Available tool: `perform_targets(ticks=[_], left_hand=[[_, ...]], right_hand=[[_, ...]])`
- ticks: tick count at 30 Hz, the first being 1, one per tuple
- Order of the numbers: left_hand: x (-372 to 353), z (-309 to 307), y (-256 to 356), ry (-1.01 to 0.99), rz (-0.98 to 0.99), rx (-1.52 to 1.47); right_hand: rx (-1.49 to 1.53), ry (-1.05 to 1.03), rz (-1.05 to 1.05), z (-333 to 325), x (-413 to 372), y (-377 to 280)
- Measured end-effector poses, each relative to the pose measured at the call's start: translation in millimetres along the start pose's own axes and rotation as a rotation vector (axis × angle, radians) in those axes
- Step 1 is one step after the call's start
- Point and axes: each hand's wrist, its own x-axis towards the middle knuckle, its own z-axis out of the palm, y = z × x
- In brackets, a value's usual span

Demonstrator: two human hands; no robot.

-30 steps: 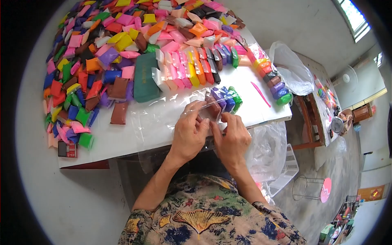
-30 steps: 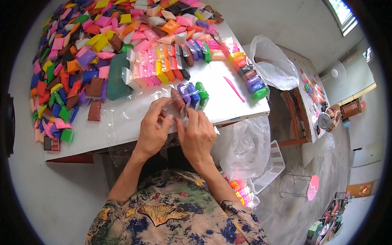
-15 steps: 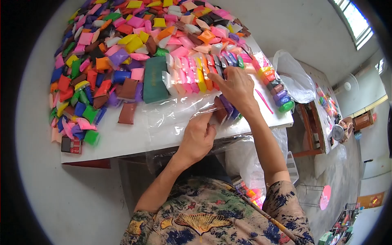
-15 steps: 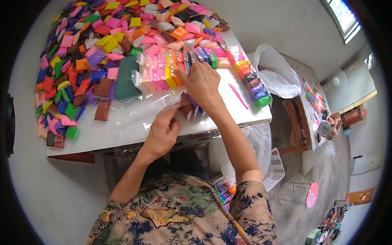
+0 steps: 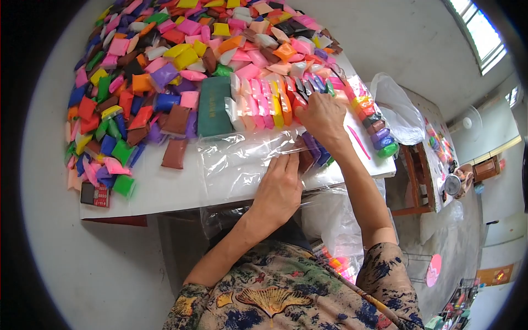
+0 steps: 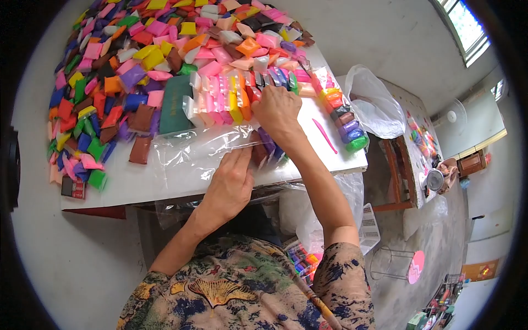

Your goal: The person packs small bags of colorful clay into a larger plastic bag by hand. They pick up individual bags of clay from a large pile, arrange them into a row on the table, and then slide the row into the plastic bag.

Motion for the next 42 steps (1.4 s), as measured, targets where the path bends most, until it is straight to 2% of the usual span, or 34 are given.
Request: perform_targets(ticks=[5,8,10,12,14,16,17,20,23,26,29,32,35,38,42], left_hand=[[0,3,3,0.009,-0.065,0.014],[-1,-3,1,-0.010,-0.107,-0.119],[-2,-8,-4,-0.027,-0.118,-0.181],[-4,-10,-8,-0.034,-0.151,-0.234],[-6,-11,-11,-0.035,-0.205,-0.276],[-6,-17,-6,-0.036,-0.207,-0.285],[-6,-19,-3,-0.036,-0.206,-0.289],[-9,-21,-1,0.027,-0.132,-0.181],[-16,-20,-4,0.107,-0.067,0.030],[-21,-28,6,0.129,-0.157,0.013],[-24,-23,4,0.189,-0.153,0.123],[-27,-17,0,0.169,-0.280,0.004],[-26,-20,8,0.157,-0.378,-0.201],[-27,-11,-5,0.289,-0.165,-0.110],[-27,-12,-9,0.232,-0.197,-0.108]], right_hand=[[-0.001,0.033,0.036,-17,-10,2],[0.069,0.249,0.084,-40,-37,14],[0.336,0.477,-0.014,-63,-74,19],[0.580,0.518,-0.019,-74,-112,19],[0.566,0.401,0.085,-81,-152,7],[0.643,0.309,0.064,-70,-174,-6],[0.700,0.342,-0.008,-57,-177,-9],[0.769,0.341,0.012,-32,-180,-22],[0.719,0.365,0.029,-21,-182,-29],[0.590,0.473,-0.045,-2,-179,-30],[0.394,0.493,-0.107,8,-179,-30],[0.308,0.532,-0.082,10,-180,-33],[0.350,0.478,-0.037,11,-179,-36],[0.400,0.423,0.036,21,-168,-41],[0.423,0.502,0.031,22,-165,-43]])
